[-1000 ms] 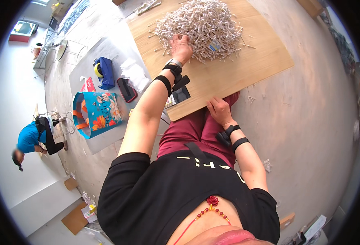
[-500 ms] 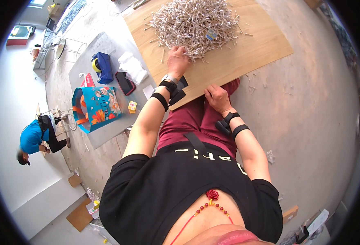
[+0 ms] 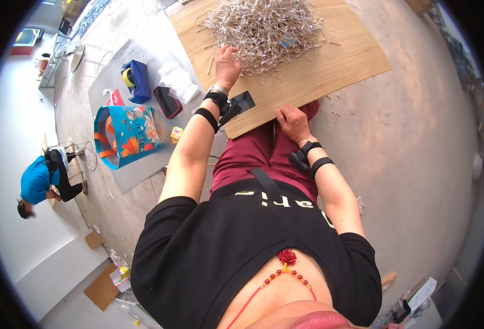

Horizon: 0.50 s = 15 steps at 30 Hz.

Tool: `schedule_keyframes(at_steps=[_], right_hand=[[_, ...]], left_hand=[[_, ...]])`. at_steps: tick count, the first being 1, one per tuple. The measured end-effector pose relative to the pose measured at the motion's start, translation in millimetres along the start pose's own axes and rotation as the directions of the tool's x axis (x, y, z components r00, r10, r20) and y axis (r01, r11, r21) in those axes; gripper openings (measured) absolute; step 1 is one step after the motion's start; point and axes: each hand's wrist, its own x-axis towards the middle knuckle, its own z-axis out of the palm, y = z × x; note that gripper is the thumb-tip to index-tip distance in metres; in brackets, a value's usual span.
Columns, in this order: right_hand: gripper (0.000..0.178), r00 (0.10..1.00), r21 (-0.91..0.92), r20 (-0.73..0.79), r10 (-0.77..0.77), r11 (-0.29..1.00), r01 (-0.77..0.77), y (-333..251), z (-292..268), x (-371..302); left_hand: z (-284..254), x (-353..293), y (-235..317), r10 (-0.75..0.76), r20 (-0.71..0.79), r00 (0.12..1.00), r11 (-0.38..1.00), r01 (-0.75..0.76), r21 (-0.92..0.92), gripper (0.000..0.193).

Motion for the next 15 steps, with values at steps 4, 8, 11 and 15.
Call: schedule_keyframes(at_steps=[4,8,11,15], right_hand=[[0.017,0.999,-0.015,0.013,0.036,0.999,-0.036,-2.0,1.2,0.3],[0.016,0.995,-0.039,0.063,0.082,0.996,-0.08,-5.5,2.2,3.8],[0.014,0.985,-0.066,0.068,0.16,0.986,-0.156,-10.7,7.3,13.8],[0.016,0.98,-0.108,0.015,0.197,0.975,-0.194,-16.7,26.0,49.4]], left_hand=[[-1.6,-10.9,-10.7,-0.01,0.034,0.999,1.0,0.009,0.007,0.04],[-12.2,-30.1,-12.8,0.001,0.016,1.0,0.999,-0.001,-0.034,0.039],[-21.2,-53.0,-0.6,-0.03,0.002,1.0,0.999,0.03,-0.032,0.038],[-36.6,-100.3,20.7,-0.054,0.017,0.998,0.998,0.055,-0.022,0.037]])
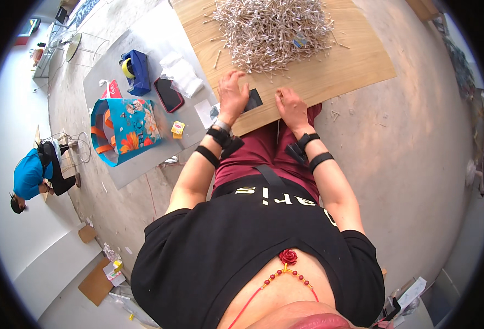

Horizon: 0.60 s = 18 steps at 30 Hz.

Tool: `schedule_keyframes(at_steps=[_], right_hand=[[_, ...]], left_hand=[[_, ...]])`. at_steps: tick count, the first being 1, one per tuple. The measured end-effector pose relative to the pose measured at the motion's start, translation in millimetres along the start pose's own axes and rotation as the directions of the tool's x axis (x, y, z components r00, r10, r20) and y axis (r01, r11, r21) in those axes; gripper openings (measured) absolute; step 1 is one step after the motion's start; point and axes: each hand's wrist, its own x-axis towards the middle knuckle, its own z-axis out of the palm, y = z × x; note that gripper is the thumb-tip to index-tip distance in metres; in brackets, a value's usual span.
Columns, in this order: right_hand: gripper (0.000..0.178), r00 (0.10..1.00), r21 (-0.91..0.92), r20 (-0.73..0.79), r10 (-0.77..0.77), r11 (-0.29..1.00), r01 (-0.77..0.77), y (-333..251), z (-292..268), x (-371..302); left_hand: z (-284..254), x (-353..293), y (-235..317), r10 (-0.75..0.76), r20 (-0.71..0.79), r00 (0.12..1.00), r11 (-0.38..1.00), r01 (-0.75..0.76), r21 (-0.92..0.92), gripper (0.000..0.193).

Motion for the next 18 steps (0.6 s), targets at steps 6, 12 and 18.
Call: schedule_keyframes(at_steps=[6,12,18], right_hand=[[0.023,1.0,-0.189,-0.009,0.025,0.982,-0.026,-1.8,33.3,46.1],[0.018,0.998,-0.143,-0.026,0.063,0.988,-0.066,8.1,39.9,39.9],[0.014,0.999,-0.12,-0.05,0.005,0.993,-0.011,14.8,12.7,11.5]], left_hand=[[-20.1,-47.0,24.2,-0.026,0.095,0.995,1.0,0.027,-0.01,0.032],[-20.1,-47.6,6.7,-0.05,0.097,0.994,0.998,0.052,-0.02,0.027],[-7.0,-29.2,12.6,-0.013,0.108,0.994,0.999,0.017,-0.031,0.025]])
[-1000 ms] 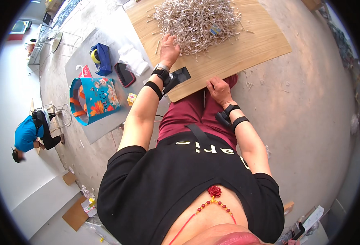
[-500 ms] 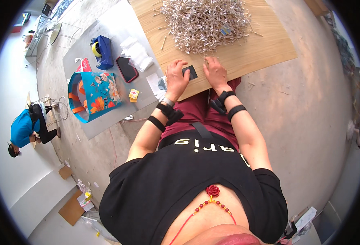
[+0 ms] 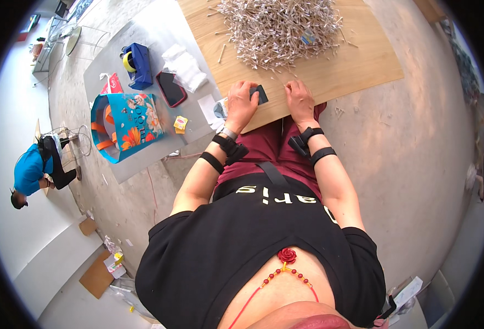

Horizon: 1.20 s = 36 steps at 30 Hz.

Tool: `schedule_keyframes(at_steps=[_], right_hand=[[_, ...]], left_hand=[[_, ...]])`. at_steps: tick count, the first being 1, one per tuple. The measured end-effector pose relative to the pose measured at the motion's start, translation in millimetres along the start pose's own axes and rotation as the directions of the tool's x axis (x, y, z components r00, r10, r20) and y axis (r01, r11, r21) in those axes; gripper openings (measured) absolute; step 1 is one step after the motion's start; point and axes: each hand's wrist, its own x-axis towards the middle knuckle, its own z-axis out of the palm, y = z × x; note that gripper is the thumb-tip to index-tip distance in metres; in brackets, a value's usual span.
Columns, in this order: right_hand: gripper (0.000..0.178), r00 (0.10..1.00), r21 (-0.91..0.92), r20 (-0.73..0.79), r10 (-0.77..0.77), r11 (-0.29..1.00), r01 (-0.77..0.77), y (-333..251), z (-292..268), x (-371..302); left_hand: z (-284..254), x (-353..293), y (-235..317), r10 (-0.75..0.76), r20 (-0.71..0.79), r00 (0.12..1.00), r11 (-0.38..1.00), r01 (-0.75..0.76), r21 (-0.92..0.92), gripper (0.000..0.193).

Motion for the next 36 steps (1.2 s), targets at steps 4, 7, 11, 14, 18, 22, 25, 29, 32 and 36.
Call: schedule_keyframes(at_steps=[4,7,11,14,18,22,25,29,32,36], right_hand=[[0.013,0.999,0.027,0.049,-0.008,1.0,0.007,3.4,-12.5,-15.8],[0.013,0.999,0.055,0.04,-0.028,0.998,0.026,6.2,-17.6,-22.0],[0.014,0.999,0.089,0.036,-0.037,0.995,0.034,10.2,-18.3,-23.5],[0.015,0.998,0.138,0.038,-0.039,0.99,0.034,13.6,-20.7,-24.9],[0.015,0.998,0.141,0.03,-0.058,0.989,0.053,11.4,-25.5,-28.4],[0.018,0.988,0.092,0.102,-0.118,0.99,0.108,5.6,-20.8,-25.5],[0.022,0.997,0.101,-0.048,0.052,0.994,-0.047,12.0,-6.1,-6.4],[0.022,0.976,0.039,-0.139,0.169,0.985,-0.166,21.4,1.5,30.3],[0.016,0.988,-0.049,-0.033,0.151,0.987,-0.153,23.5,0.2,34.5],[0.013,0.994,-0.026,-0.052,0.093,0.995,-0.094,28.8,-2.8,22.4]], left_hand=[[17.2,8.6,10.8,0.057,0.015,0.998,0.998,-0.057,0.009,0.025],[27.8,17.3,23.1,0.117,0.004,0.993,0.992,-0.117,0.047,0.024],[40.3,29.8,19.0,0.198,0.056,0.979,0.964,-0.204,0.17,0.019],[45.7,31.8,8.0,0.146,0.087,0.985,0.969,-0.16,0.187,0.013],[40.7,24.7,3.7,0.085,0.063,0.994,0.976,-0.096,0.193,0.009],[38.8,13.4,5.9,0.088,0.103,0.991,0.976,-0.106,0.189,0.008],[38.2,9.9,12.5,0.087,0.132,0.987,0.978,-0.11,0.178,0.009],[38.7,14.5,14.4,0.085,0.134,0.987,0.983,-0.105,0.151,0.014],[42.7,30.3,18.3,0.153,0.049,0.987,0.974,-0.159,0.159,0.019],[53.7,61.5,15.2,0.28,0.045,0.959,0.914,-0.281,0.294,0.02]])
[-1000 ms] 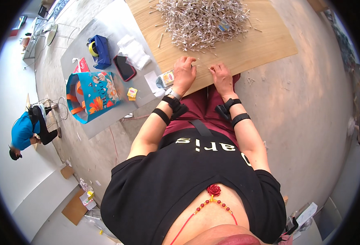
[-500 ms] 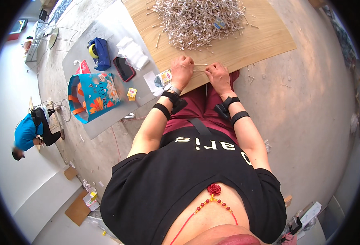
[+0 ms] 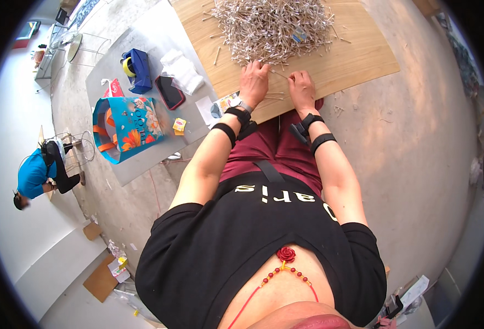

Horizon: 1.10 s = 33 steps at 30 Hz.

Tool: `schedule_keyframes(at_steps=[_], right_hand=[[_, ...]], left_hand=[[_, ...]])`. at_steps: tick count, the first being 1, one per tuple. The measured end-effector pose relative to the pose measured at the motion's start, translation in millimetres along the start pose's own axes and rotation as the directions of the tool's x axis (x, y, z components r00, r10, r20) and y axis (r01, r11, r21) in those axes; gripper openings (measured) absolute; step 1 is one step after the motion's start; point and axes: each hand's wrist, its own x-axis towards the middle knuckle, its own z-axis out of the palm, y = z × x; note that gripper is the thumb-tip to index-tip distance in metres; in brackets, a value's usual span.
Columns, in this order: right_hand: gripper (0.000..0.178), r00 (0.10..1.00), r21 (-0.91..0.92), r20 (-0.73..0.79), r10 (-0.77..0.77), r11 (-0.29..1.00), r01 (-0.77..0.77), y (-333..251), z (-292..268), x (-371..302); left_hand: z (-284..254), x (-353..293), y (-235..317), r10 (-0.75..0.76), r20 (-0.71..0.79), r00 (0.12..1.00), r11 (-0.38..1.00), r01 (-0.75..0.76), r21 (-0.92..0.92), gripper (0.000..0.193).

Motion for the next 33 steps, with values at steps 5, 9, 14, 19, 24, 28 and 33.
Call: schedule_keyframes(at_steps=[5,9,14,19,24,28,33], right_hand=[[0.011,1.0,0.013,-0.001,-0.024,1.0,0.024,9.5,-17.6,-20.7],[0.012,0.999,-0.004,0.025,-0.043,0.999,0.043,10.8,-25.8,-26.0],[0.013,0.992,-0.011,0.106,-0.062,0.998,0.064,0.1,-21.6,-26.6],[0.012,0.983,0.03,0.139,-0.123,0.992,0.12,-14.4,-14.5,-27.1],[0.014,0.994,0.195,0.104,-0.03,0.981,0.009,-7.3,-9.1,-23.3],[0.017,0.996,0.263,0.082,0.025,0.964,-0.046,-4.7,-5.7,-17.1],[0.022,0.994,0.195,0.102,-0.038,0.981,0.017,-8.2,-1.8,-12.3]], left_hand=[[6.3,16.6,-8.4,0.096,0.161,0.982,0.984,-0.118,0.134,0.016],[8.5,14.9,-15.3,0.195,0.161,0.967,0.972,-0.213,0.1,0.011],[6.0,11.6,-12.3,0.051,0.055,0.997,0.982,-0.04,-0.183,0.008],[3.0,10.5,-5.7,-0.041,0.083,0.996,0.956,0.063,-0.285,0.009],[3.2,-3.5,-4.2,0.032,0.127,0.991,0.972,-0.002,-0.233,0.012],[-1.9,-13.3,-2.9,0.041,0.07,0.997,0.966,-0.021,-0.257,0.017],[-7.2,-25.4,-12.4,-0.231,-0.043,0.972,0.934,0.209,-0.29,0.021]])
